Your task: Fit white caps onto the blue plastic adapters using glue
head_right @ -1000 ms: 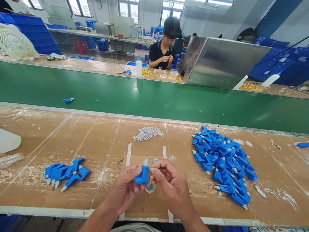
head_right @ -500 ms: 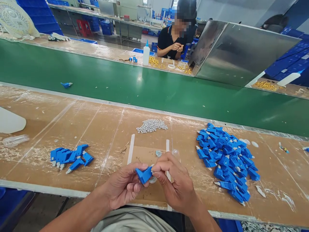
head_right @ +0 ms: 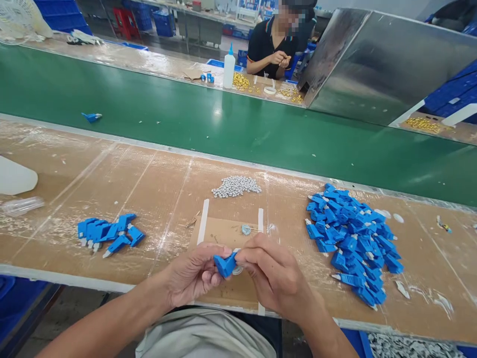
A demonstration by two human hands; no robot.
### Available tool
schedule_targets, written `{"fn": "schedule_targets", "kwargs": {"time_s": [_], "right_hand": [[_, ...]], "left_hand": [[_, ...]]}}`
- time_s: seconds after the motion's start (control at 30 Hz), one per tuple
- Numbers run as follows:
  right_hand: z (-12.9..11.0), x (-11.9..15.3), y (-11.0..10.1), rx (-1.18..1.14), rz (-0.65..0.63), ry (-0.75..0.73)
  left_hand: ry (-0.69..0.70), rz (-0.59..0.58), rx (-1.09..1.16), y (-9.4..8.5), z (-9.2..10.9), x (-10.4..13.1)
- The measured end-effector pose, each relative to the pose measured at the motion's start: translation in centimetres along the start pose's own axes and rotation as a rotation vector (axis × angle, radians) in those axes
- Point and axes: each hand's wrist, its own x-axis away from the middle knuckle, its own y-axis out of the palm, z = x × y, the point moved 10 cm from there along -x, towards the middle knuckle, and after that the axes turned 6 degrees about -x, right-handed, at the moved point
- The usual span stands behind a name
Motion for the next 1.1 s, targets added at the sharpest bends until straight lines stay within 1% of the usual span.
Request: {"fn": "schedule_targets", "kwargs": {"time_s": [0.1, 0.2, 0.3, 0.4, 0.5, 0.67, 0.73, 0.77, 0.8, 0.83, 0.9, 0.93, 0.97, 1.0, 1.03, 1.1], "right_hand": [[1.5, 0.0, -0.4, -0.281, 0.052, 0.098], [3.9, 0.4, -0.4, -0.574, 0.12, 0.246], [5.5, 0.8, 0.0, -0.735, 0.13, 0.353], [6.3, 0.9, 0.2, -0.808, 0.14, 0.396], [6.6, 1.0, 0.2, -0.83, 0.16, 0.405], [7.6, 1.2, -0.1, -0.772, 0.216, 0.407], [8.4, 1.6, -0.5, -0.744, 0.257, 0.422], [8.8, 2.0, -1.0, -0.738, 0.288, 0.434], [9.2, 2.6, -1.5, -0.734, 0.326, 0.448], [9.6, 3.3, -2.1, -0.727, 0.367, 0.461], [10.0, 5.1, -3.4, -0.688, 0.436, 0.482], [10.0, 6.0, -3.8, -0.66, 0.454, 0.495], [9.9, 6.9, -4.1, -0.644, 0.466, 0.508], [9.6, 7.8, -4.2, -0.628, 0.468, 0.525], [9.3, 8.6, -4.3, -0.616, 0.468, 0.548], [8.5, 10.0, -4.3, -0.599, 0.474, 0.594]], "left_hand": [[0.081, -0.038, -0.193, 0.9, 1.0, 0.2], [0.148, -0.072, -0.344, 1.9, 1.9, 0.7], [0.218, -0.097, -0.461, 2.7, 2.9, 1.1], [0.249, -0.119, -0.541, 3.4, 3.5, 1.2], [0.243, -0.134, -0.565, 3.8, 3.7, 1.2], [0.23, -0.126, -0.627, 4.4, 3.9, 1.3], [0.237, -0.116, -0.681, 4.6, 4.8, 1.0], [0.256, -0.1, -0.728, 4.7, 5.8, 0.6], [0.294, -0.067, -0.802, 4.7, 7.4, 0.1], [0.352, 0.001, -0.919, 4.6, 9.6, -0.5], [0.503, 0.224, -1.213, 4.3, 15.4, -1.5], [0.574, 0.384, -1.391, 4.4, 18.6, -1.7], [0.623, 0.494, -1.479, 4.7, 21.4, -2.0], [0.668, 0.57, -1.544, 5.3, 23.7, -2.3], [0.71, 0.63, -1.599, 6.0, 25.6, -2.6], [0.789, 0.706, -1.682, 7.9, 28.1, -3.2]]}}
